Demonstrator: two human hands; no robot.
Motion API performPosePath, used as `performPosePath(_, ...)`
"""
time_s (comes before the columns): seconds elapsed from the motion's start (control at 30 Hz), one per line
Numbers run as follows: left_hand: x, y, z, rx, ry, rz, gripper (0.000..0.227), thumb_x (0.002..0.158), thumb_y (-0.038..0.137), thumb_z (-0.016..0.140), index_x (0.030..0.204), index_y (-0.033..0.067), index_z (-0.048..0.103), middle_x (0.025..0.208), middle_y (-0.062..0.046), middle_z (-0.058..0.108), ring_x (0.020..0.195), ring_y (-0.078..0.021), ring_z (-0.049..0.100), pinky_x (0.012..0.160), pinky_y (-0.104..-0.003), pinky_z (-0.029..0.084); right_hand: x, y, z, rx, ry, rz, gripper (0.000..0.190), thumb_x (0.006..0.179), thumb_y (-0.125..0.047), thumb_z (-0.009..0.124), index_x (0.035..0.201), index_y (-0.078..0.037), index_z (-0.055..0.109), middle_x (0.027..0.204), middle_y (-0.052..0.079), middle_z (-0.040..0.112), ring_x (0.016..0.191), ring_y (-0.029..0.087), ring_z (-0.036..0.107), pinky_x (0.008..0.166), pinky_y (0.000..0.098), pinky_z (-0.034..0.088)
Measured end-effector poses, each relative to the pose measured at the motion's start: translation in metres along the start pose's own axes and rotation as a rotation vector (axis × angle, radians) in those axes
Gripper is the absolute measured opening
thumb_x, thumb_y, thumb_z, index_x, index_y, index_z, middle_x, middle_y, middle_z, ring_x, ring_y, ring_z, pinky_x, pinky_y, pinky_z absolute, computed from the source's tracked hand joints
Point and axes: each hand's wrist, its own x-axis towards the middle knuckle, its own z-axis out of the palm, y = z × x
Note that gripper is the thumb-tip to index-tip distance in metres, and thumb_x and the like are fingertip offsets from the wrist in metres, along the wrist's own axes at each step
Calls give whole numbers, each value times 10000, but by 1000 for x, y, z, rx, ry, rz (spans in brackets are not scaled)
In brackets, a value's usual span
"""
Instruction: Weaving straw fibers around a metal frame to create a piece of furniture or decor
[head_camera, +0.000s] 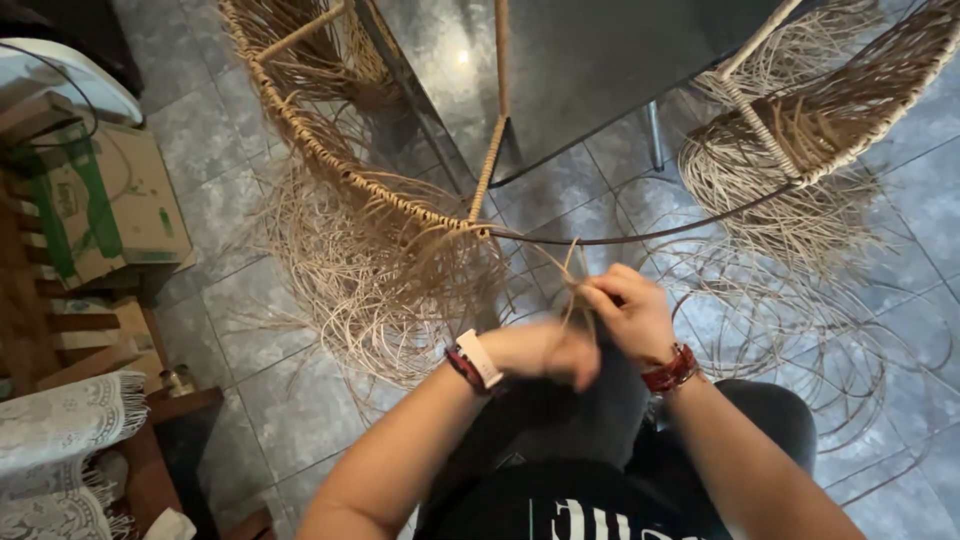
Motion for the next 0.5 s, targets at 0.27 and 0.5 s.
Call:
performPosePath(0.27,-19,-27,16,-176,78,-63,358,1102,315,544,896,117,760,825,-7,716,804,-98,612,773,-272,504,-5,6,12,161,-100,148,166,947,-136,713,787,-125,755,693,66,638,672,167,602,703,332,516)
performPosePath(0.5,-36,41,19,-267,-206,-116,425,1110,460,485,1030,119,726,990,-7,732,947,-96,648,893,-273,506,8,-34,13,230,-153,309,179,960,-181,710,804,-118,771,698,25,648,713,104,556,702,345,516)
